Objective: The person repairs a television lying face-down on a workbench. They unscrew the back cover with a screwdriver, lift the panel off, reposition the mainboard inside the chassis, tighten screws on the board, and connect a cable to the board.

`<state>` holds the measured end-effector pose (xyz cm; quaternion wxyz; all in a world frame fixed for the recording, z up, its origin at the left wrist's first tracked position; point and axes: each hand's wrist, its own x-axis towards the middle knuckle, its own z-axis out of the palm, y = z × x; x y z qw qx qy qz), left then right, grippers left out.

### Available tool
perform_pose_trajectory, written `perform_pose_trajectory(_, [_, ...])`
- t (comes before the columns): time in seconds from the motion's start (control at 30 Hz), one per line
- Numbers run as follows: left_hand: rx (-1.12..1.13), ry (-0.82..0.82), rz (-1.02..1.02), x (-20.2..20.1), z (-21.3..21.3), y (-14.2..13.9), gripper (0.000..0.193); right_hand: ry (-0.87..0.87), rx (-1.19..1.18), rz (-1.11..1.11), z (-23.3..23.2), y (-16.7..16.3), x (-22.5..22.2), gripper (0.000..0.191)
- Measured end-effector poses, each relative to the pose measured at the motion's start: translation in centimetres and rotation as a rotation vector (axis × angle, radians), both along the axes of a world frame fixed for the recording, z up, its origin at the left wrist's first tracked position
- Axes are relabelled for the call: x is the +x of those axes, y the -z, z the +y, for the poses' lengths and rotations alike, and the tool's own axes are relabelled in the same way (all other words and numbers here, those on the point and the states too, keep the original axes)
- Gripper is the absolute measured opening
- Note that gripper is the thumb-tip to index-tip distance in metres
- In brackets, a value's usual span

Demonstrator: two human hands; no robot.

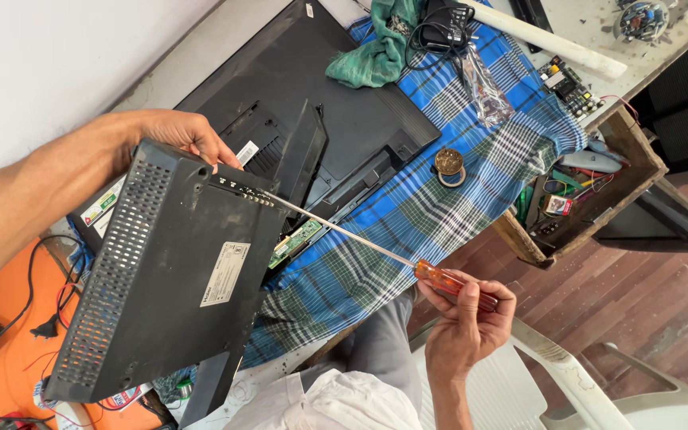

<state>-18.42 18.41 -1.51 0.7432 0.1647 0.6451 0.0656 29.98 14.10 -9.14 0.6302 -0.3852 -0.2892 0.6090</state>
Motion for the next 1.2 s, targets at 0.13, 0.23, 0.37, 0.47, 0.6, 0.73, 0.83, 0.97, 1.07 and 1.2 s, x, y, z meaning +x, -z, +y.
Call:
perform_pose_trajectory(0.13, [-0.004, -0.007, 0.015, -0.2, 0.0, 0.2, 0.058, -0.021, 0.007, 0.019, -0.2, -0.1, -0.4, 0.012])
perform_pose_trajectory(0.23, [0.002, 0.004, 0.004, -0.4, 0.0, 0.4, 0.058, -0.018, 0.005, 0.02, -0.2, -0.1, -0.4, 0.012])
perform_pose_trajectory(0.37, [0.025, 0.03, -0.019, -0.5, 0.2, 0.6, 0.055, -0.021, 0.006, 0.019, -0.1, -0.2, -0.5, 0.012])
perform_pose_trajectory(0.47, [0.031, 0.059, 0.012, -0.3, 0.4, 0.5, 0.054, -0.015, 0.01, 0.025, 0.0, -0.3, -0.6, 0.012])
perform_pose_trajectory(0.6, [0.024, 0.038, 0.009, -0.2, 0.4, 0.2, 0.055, -0.014, 0.007, 0.018, 0.0, -0.2, -0.7, 0.012])
perform_pose_trajectory(0.73, [0.02, 0.016, -0.007, -0.3, -0.1, 0.2, 0.055, -0.016, 0.005, 0.025, -0.2, 0.1, -0.8, 0.013])
perform_pose_trajectory(0.83, [0.023, 0.011, 0.021, -0.4, -0.2, 0.4, 0.056, -0.021, 0.005, 0.033, -0.4, 0.2, -0.8, 0.013])
perform_pose_trajectory(0.97, [0.035, 0.054, 0.033, -0.4, 0.0, 0.6, 0.054, -0.018, 0.007, 0.036, -0.6, 0.3, -0.9, 0.013])
perform_pose_trajectory(1.07, [0.023, 0.056, 0.044, -0.4, 0.2, 0.5, 0.054, -0.021, 0.013, 0.041, -0.6, 0.2, -1.0, 0.012])
perform_pose_trajectory(1.2, [0.026, 0.065, -0.029, -0.4, 0.2, 0.4, 0.054, -0.031, 0.02, 0.054, -0.6, -0.1, -1.2, 0.013])
